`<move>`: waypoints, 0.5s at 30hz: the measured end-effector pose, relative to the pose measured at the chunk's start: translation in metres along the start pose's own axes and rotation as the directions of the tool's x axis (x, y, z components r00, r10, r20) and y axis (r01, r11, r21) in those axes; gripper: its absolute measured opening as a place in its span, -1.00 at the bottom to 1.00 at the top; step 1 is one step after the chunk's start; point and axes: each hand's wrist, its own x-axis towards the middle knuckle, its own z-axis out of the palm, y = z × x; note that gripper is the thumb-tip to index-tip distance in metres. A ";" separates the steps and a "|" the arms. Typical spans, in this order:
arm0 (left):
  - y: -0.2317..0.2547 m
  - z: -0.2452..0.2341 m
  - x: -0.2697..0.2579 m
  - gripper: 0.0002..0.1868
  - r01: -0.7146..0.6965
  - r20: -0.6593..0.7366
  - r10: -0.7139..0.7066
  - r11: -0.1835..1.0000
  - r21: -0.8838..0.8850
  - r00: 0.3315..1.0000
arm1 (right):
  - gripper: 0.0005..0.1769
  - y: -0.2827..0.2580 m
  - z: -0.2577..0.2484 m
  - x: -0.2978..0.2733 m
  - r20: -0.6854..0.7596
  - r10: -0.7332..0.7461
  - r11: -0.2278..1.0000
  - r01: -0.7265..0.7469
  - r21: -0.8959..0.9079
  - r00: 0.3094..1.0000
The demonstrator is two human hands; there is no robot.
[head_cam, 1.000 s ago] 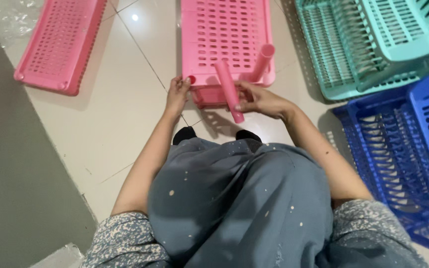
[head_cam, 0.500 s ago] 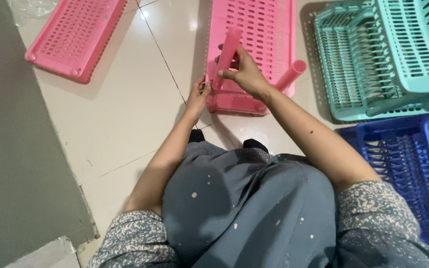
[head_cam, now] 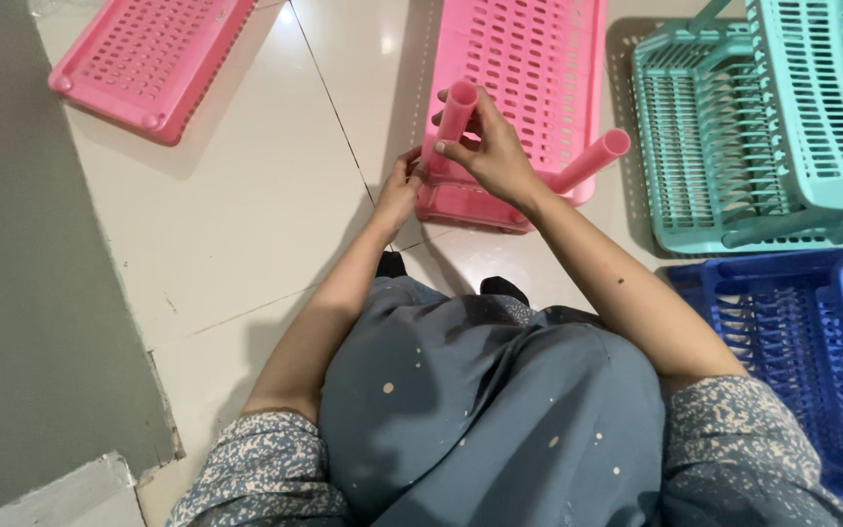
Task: The person sits on the tiled floor and assembles a pink plastic multi-tier basket rack. They insert pink cylindrical leg posts into the corner sockets of perforated plastic trays, press the parts to seat them, and stack and align the tiers to build up the rack.
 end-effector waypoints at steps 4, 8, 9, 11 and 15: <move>0.003 0.000 -0.001 -0.47 -0.079 0.015 0.080 0.997 -0.010 0.997 | -0.40 -0.023 0.000 -0.005 -0.002 -0.132 0.983 0.131 -0.131 0.991; 0.005 0.000 -0.002 -0.45 -0.058 0.021 0.058 0.998 -0.032 0.998 | -0.43 -0.035 -0.003 -0.005 0.015 -0.130 0.978 0.131 -0.162 0.991; 0.005 0.000 -0.002 -0.44 -0.050 0.023 0.051 0.997 -0.053 0.998 | -0.45 -0.036 -0.004 -0.004 0.006 -0.122 0.974 0.121 -0.192 0.992; 0.006 0.000 -0.003 -0.45 -0.047 0.011 0.047 0.999 -0.003 0.999 | -0.46 -0.036 -0.005 -0.003 -0.016 -0.102 0.976 0.097 -0.196 0.995; 0.008 -0.001 -0.004 -0.45 -0.025 0.009 0.025 0.999 0.040 1.000 | -0.48 -0.029 -0.005 -0.003 -0.010 -0.132 0.974 0.128 -0.185 0.991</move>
